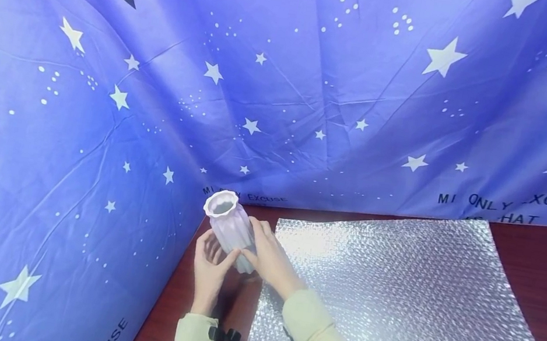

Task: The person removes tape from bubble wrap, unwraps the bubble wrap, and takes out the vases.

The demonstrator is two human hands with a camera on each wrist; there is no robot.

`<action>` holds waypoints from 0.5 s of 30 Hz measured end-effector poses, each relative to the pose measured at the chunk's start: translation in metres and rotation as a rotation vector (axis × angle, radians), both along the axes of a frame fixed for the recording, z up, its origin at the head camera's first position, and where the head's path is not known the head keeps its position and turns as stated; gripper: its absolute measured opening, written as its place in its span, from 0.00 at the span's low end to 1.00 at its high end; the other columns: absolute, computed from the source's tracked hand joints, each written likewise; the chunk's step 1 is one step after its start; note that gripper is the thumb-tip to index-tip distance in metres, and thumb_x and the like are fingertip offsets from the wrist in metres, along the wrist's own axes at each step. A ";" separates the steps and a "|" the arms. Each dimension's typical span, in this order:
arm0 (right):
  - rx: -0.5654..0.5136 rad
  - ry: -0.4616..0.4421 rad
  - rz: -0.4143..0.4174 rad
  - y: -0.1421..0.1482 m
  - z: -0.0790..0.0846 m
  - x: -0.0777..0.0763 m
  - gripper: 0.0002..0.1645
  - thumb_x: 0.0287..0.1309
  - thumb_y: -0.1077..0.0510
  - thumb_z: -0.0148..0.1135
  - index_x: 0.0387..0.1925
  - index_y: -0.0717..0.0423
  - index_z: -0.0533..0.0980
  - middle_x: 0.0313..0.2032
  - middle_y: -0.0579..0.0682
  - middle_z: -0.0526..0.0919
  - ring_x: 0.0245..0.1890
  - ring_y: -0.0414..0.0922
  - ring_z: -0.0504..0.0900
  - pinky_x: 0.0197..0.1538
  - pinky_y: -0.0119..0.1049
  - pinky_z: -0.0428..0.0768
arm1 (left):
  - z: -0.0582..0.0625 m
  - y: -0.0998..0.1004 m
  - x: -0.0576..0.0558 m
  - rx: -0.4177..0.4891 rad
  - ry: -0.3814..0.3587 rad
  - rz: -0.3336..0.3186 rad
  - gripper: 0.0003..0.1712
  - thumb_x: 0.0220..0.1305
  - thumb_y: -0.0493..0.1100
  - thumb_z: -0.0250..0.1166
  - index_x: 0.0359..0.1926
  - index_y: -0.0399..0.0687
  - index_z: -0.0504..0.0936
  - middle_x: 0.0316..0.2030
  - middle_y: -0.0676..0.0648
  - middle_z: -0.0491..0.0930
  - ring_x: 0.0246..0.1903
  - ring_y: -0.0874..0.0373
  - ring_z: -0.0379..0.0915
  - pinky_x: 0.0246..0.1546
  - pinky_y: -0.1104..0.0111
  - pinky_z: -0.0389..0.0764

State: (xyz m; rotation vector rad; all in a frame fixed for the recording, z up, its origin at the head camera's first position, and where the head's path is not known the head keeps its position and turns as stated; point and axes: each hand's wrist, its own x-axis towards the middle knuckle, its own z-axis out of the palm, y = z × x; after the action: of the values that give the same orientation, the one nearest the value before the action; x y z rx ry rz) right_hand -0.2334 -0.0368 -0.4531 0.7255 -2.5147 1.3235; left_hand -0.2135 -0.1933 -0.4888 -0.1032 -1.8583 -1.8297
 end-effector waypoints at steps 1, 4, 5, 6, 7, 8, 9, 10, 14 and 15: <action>0.002 -0.004 0.003 0.000 0.001 0.000 0.42 0.59 0.60 0.70 0.70 0.61 0.61 0.56 0.60 0.73 0.54 0.52 0.78 0.57 0.49 0.79 | 0.001 -0.001 0.000 0.000 0.009 0.003 0.40 0.51 0.29 0.75 0.63 0.34 0.66 0.58 0.40 0.73 0.62 0.50 0.70 0.63 0.70 0.72; -0.004 -0.014 0.013 0.001 0.002 0.001 0.41 0.60 0.58 0.69 0.70 0.61 0.61 0.57 0.60 0.73 0.56 0.53 0.78 0.59 0.49 0.78 | 0.003 -0.003 0.001 0.008 0.050 0.012 0.38 0.51 0.28 0.74 0.63 0.32 0.66 0.59 0.37 0.74 0.61 0.55 0.71 0.61 0.70 0.74; -0.006 -0.017 0.015 0.001 0.003 0.001 0.41 0.60 0.58 0.69 0.70 0.61 0.61 0.57 0.60 0.73 0.56 0.53 0.77 0.59 0.50 0.78 | 0.005 -0.004 0.002 0.015 0.063 0.015 0.38 0.51 0.27 0.73 0.62 0.32 0.66 0.59 0.37 0.74 0.60 0.56 0.72 0.60 0.70 0.74; -0.012 -0.020 0.017 0.001 0.004 0.002 0.41 0.60 0.58 0.69 0.70 0.61 0.61 0.57 0.60 0.73 0.57 0.54 0.77 0.60 0.50 0.78 | 0.007 -0.004 0.003 0.020 0.075 0.018 0.38 0.51 0.27 0.73 0.62 0.32 0.67 0.60 0.36 0.74 0.60 0.57 0.72 0.60 0.70 0.75; -0.014 -0.023 0.020 0.002 0.005 0.003 0.41 0.60 0.58 0.69 0.70 0.61 0.61 0.58 0.60 0.73 0.57 0.54 0.77 0.60 0.50 0.77 | 0.009 -0.004 0.003 0.029 0.086 0.021 0.37 0.51 0.26 0.73 0.62 0.31 0.67 0.60 0.36 0.74 0.59 0.57 0.72 0.59 0.70 0.75; -0.016 -0.024 0.021 0.002 0.006 0.004 0.41 0.60 0.58 0.69 0.70 0.61 0.61 0.58 0.59 0.73 0.57 0.54 0.77 0.60 0.50 0.77 | 0.011 -0.004 0.004 0.036 0.098 0.023 0.37 0.51 0.25 0.72 0.62 0.31 0.67 0.60 0.37 0.74 0.59 0.57 0.72 0.59 0.69 0.75; -0.018 -0.019 0.022 0.003 0.007 0.005 0.41 0.60 0.58 0.69 0.70 0.61 0.61 0.58 0.59 0.73 0.58 0.55 0.77 0.61 0.50 0.77 | 0.013 -0.004 0.004 0.042 0.110 0.027 0.37 0.51 0.25 0.72 0.62 0.31 0.67 0.60 0.36 0.74 0.59 0.57 0.72 0.59 0.69 0.75; -0.020 -0.014 0.024 0.003 0.009 0.005 0.41 0.60 0.58 0.69 0.70 0.61 0.61 0.58 0.58 0.73 0.58 0.55 0.77 0.61 0.50 0.77 | 0.015 -0.004 0.004 0.048 0.119 0.030 0.37 0.51 0.24 0.72 0.62 0.31 0.68 0.60 0.36 0.73 0.59 0.56 0.72 0.59 0.68 0.75; -0.019 0.014 0.030 0.006 0.013 0.008 0.39 0.60 0.58 0.69 0.69 0.61 0.62 0.59 0.57 0.73 0.60 0.54 0.76 0.63 0.49 0.75 | 0.023 -0.004 0.006 0.043 0.168 0.056 0.36 0.50 0.23 0.72 0.61 0.29 0.68 0.60 0.34 0.73 0.60 0.55 0.71 0.60 0.66 0.74; -0.020 0.021 0.032 0.007 0.014 0.009 0.39 0.60 0.58 0.69 0.69 0.60 0.63 0.59 0.57 0.73 0.60 0.53 0.76 0.64 0.49 0.75 | 0.025 -0.005 0.007 0.041 0.182 0.064 0.36 0.50 0.23 0.71 0.61 0.28 0.69 0.60 0.33 0.73 0.60 0.54 0.71 0.60 0.66 0.73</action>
State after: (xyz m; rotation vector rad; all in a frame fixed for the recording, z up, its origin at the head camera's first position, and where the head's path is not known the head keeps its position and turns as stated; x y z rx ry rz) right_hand -0.2242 -0.0295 -0.4390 0.7743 -2.4805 1.3420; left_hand -0.2063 -0.1979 -0.4643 -0.1864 -1.6796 -1.7523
